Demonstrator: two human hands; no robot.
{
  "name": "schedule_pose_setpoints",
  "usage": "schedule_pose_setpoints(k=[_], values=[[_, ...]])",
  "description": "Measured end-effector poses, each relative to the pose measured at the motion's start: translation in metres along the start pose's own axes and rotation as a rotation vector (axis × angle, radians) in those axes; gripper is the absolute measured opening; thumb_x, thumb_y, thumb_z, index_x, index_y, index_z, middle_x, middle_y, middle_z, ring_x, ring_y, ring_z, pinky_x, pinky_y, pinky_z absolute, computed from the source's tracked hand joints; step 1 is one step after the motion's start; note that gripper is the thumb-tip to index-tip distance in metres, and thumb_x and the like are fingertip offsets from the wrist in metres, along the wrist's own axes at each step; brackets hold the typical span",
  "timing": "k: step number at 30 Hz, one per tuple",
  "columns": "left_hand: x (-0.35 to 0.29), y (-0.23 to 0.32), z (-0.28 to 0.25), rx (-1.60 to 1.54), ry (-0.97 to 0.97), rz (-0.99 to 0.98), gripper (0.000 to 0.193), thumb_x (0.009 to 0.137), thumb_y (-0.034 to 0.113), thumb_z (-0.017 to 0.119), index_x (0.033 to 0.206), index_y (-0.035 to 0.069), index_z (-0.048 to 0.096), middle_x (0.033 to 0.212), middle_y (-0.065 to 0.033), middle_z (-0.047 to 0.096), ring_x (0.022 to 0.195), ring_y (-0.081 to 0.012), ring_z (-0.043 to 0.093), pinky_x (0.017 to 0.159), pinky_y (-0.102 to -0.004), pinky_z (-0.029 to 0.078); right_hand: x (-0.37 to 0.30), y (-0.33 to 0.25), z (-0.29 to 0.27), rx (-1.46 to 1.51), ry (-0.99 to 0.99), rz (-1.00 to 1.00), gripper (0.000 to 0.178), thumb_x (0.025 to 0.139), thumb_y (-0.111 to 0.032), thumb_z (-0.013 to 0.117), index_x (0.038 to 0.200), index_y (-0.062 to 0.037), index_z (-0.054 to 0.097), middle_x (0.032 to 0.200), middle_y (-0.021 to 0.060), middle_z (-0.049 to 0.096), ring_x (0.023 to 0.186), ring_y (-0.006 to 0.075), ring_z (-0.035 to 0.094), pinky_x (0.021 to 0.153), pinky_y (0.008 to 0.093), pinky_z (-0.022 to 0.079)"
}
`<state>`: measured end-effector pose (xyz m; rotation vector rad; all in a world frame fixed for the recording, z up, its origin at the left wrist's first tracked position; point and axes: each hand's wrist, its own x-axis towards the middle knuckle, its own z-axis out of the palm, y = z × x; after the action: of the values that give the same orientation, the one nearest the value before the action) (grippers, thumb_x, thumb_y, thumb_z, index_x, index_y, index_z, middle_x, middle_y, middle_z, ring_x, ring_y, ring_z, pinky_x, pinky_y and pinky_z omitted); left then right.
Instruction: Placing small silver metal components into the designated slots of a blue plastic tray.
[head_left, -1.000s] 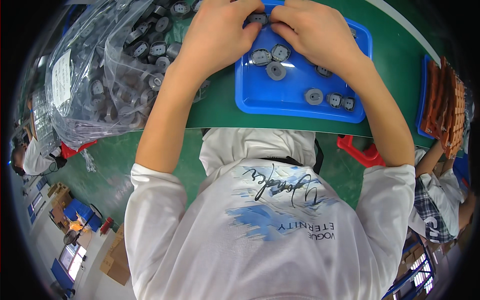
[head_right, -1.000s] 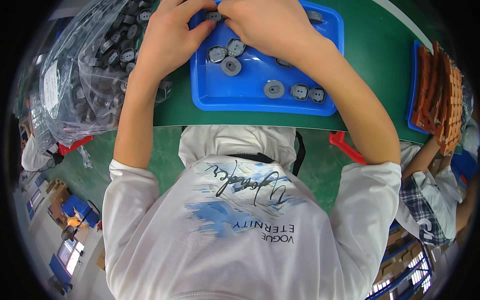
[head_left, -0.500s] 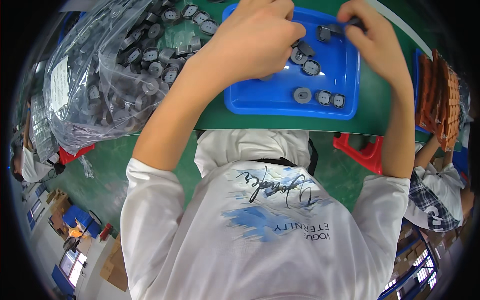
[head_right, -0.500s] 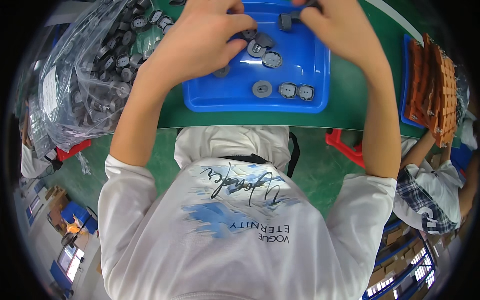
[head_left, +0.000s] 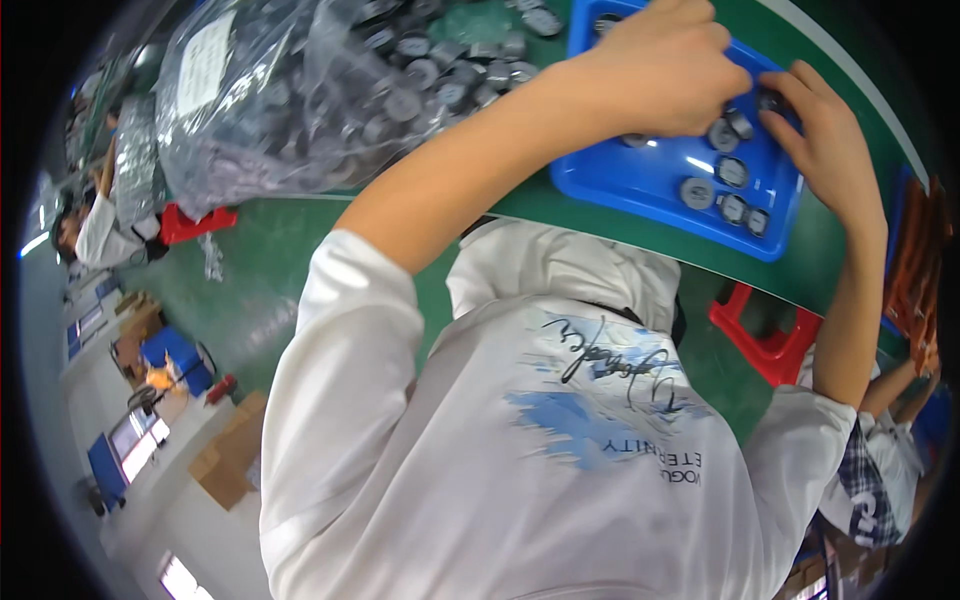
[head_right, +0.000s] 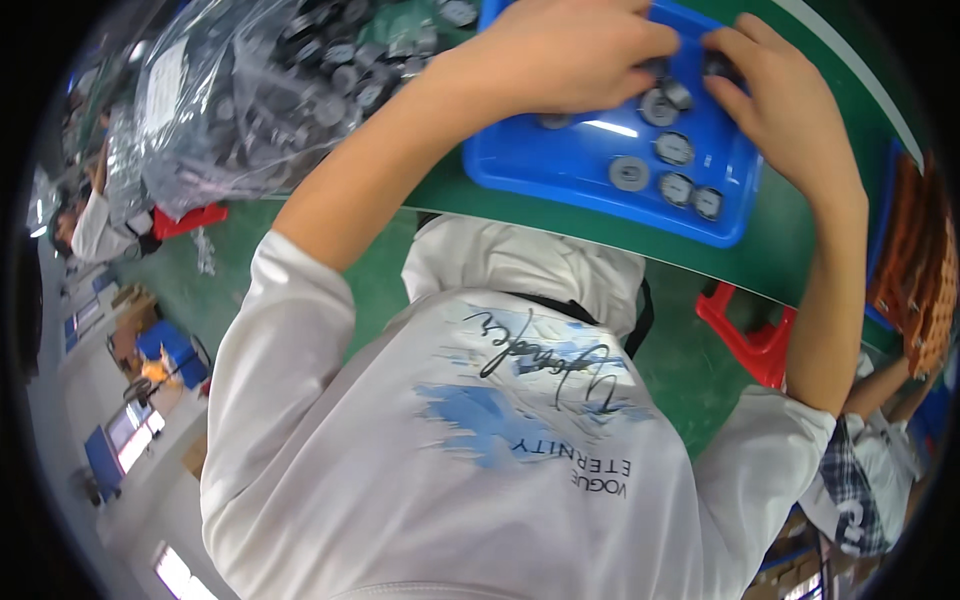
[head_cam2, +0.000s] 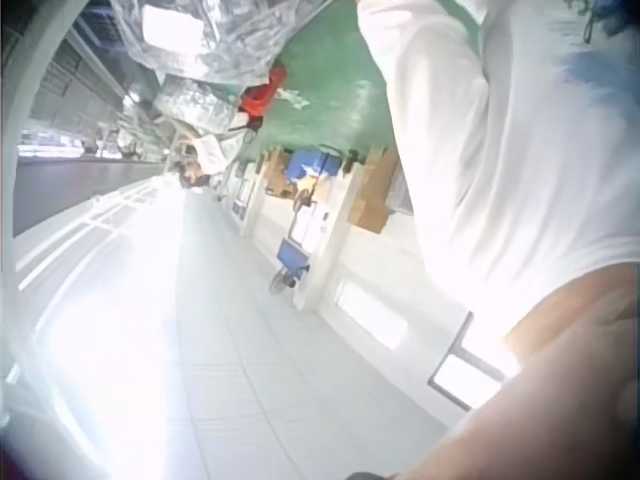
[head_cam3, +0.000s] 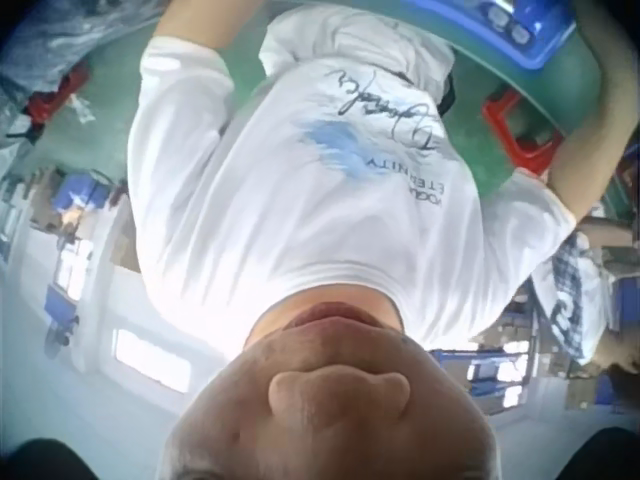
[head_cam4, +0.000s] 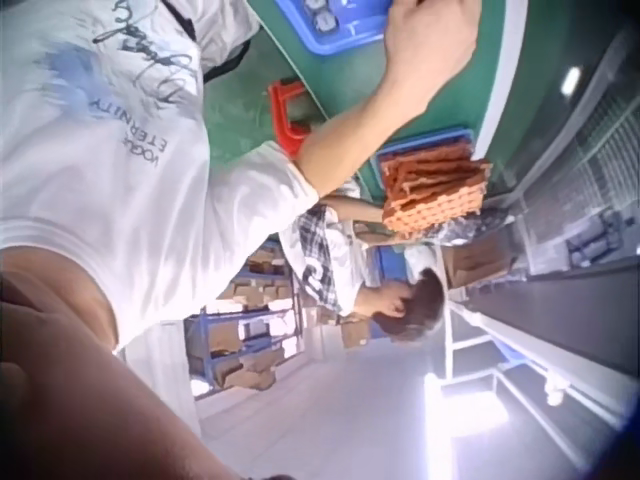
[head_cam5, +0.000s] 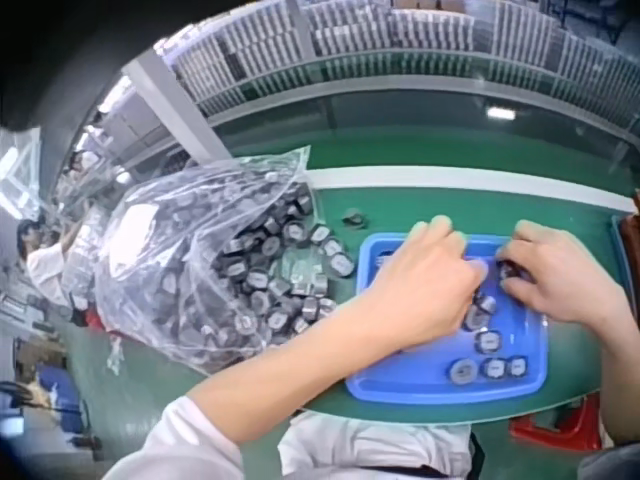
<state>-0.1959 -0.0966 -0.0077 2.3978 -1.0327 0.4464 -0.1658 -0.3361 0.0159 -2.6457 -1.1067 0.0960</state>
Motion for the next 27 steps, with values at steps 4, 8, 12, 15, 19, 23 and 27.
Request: schedule_pose_setpoints(k=[4,8,12,15,19,23,27], values=[[0.008,0.0,0.013,-0.019,0.061,0.035,0.01,0.078,0.012,0.064,0.079,0.003,0.07,0.088,-0.0189,0.064,0.096,-0.0363,0.057,0.085,-0.0462,0.045,-0.002,0.0,-0.004,0.049,-0.023,0.085,0.028,0.091,-0.008,0.066,0.117,-0.0009,0.064,0.097,0.0132,0.055,0.085,0.0328,0.061,0.076,0.0376,0.049],[0.01,0.008,0.001,-0.02,0.019,0.009,0.01,0.079,0.011,0.063,0.079,0.003,0.07,0.09,-0.019,0.064,0.096,-0.0363,0.057,0.086,-0.0459,0.045,-0.001,0.0,-0.004,0.066,0.021,-0.077,0.023,0.092,-0.004,0.062,0.114,-0.0009,0.065,0.094,0.0134,0.052,0.084,0.0312,0.059,0.076,0.0376,0.048],[-0.003,0.002,0.009,0.014,-0.005,-0.081,0.011,0.079,0.011,0.064,0.081,0.003,0.07,0.089,-0.0178,0.063,0.098,-0.0363,0.056,0.086,-0.0456,0.044,0.011,-0.01,0.001,-0.027,0.048,-0.044,0.021,0.092,-0.005,0.063,0.113,-0.0037,0.066,0.094,0.014,0.055,0.089,0.0316,0.062,0.078,0.0387,0.05],[0.0,-0.001,-0.002,0.023,-0.083,-0.048,0.01,0.08,0.012,0.064,0.082,0.004,0.071,0.093,-0.0176,0.061,0.099,-0.0363,0.055,0.086,-0.0458,0.044,0.006,-0.017,0.013,0.032,0.173,0.112,0.018,0.094,-0.008,0.064,0.111,-0.0047,0.067,0.094,0.0127,0.059,0.091,0.0303,0.064,0.077,0.0381,0.051],[-0.001,0.004,-0.01,0.039,-0.007,-0.018,0.009,0.08,0.012,0.066,0.083,0.005,0.071,0.1,-0.0183,0.059,0.098,-0.0361,0.053,0.086,-0.0459,0.044,-0.006,-0.007,0.021,0.009,0.214,0.124,0.02,0.094,-0.012,0.066,0.113,-0.0047,0.066,0.093,0.0113,0.061,0.089,0.03,0.064,0.076,0.0368,0.051],[-0.004,-0.007,-0.004,0.056,0.05,-0.059,0.01,0.08,0.012,0.068,0.085,0.004,0.072,0.109,-0.0207,0.059,0.104,-0.0379,0.054,0.09,-0.0469,0.045,0.01,-0.029,0.018,0.033,0.255,-0.001,0.021,0.09,-0.015,0.069,0.108,-0.0037,0.067,0.092,0.0119,0.06,0.087,0.0293,0.06,0.079,0.0387,0.049],[-0.007,-0.017,-0.008,-0.028,-0.047,-0.114,0.017,0.082,0.01,0.068,0.097,0.003,0.073,0.117,-0.0227,0.061,0.107,-0.0407,0.057,0.095,-0.0479,0.047,0.016,-0.035,0.01,0.028,0.257,0.063,0.017,0.086,-0.02,0.071,0.096,-0.005,0.071,0.091,0.0147,0.056,0.092,0.0346,0.054,0.085,0.0433,0.044]])
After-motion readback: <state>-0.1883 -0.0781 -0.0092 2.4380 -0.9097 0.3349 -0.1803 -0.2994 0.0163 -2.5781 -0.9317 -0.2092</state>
